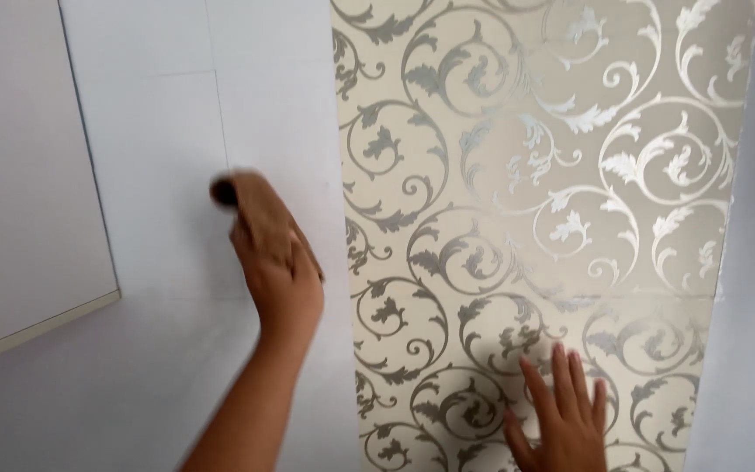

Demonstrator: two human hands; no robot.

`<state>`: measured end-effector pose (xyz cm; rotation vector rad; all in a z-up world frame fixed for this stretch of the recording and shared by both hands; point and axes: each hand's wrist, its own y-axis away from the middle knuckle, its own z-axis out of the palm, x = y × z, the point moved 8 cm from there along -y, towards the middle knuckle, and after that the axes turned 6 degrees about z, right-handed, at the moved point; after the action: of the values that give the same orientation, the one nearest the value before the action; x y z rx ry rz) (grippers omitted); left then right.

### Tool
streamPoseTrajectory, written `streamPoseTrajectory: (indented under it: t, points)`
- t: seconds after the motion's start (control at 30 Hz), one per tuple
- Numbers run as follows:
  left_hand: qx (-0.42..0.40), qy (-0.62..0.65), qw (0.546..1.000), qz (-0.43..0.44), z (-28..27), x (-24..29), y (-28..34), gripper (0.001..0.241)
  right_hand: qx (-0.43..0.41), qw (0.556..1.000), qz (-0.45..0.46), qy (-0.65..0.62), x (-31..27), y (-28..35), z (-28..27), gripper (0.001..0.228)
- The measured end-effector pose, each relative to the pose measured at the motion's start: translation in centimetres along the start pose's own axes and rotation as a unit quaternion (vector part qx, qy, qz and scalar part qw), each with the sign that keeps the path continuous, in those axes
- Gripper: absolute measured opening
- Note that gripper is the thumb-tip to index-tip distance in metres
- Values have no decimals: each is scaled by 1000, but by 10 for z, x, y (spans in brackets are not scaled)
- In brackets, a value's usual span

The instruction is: Smoothing and cleaning a piece of patterned wallpaper on a wall using a cloth and a spray bottle to remove bubbles and ensure adhesion.

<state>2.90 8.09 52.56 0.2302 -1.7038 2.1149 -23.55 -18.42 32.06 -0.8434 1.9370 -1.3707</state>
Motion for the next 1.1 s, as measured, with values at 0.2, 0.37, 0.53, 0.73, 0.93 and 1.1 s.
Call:
streamPoseTrajectory:
  t: [0.2,0.37,0.53,0.73,0.93,1.1]
  points:
    - [-74,-278,923,255,58,-2,-59,79,86,992,-75,-46,-41,-190,-30,82]
    - [-35,-337,894,292,60,-19,-9,47,162,982,-99,-22,-44,-206,-20,79]
    - [-57,-338,879,330,40,-30,41,52,138,985,-107,-16,-39,-196,-15,84]
    - [-69,-318,870,371,9,-29,53,52,129,987,-100,0,-35,-180,-10,82]
    - [97,-250,921,283,-18,-8,-34,30,96,993,-59,-36,-25,-183,5,84]
    - [-80,-327,909,244,45,5,-69,54,79,995,-49,-41,-24,-183,6,84]
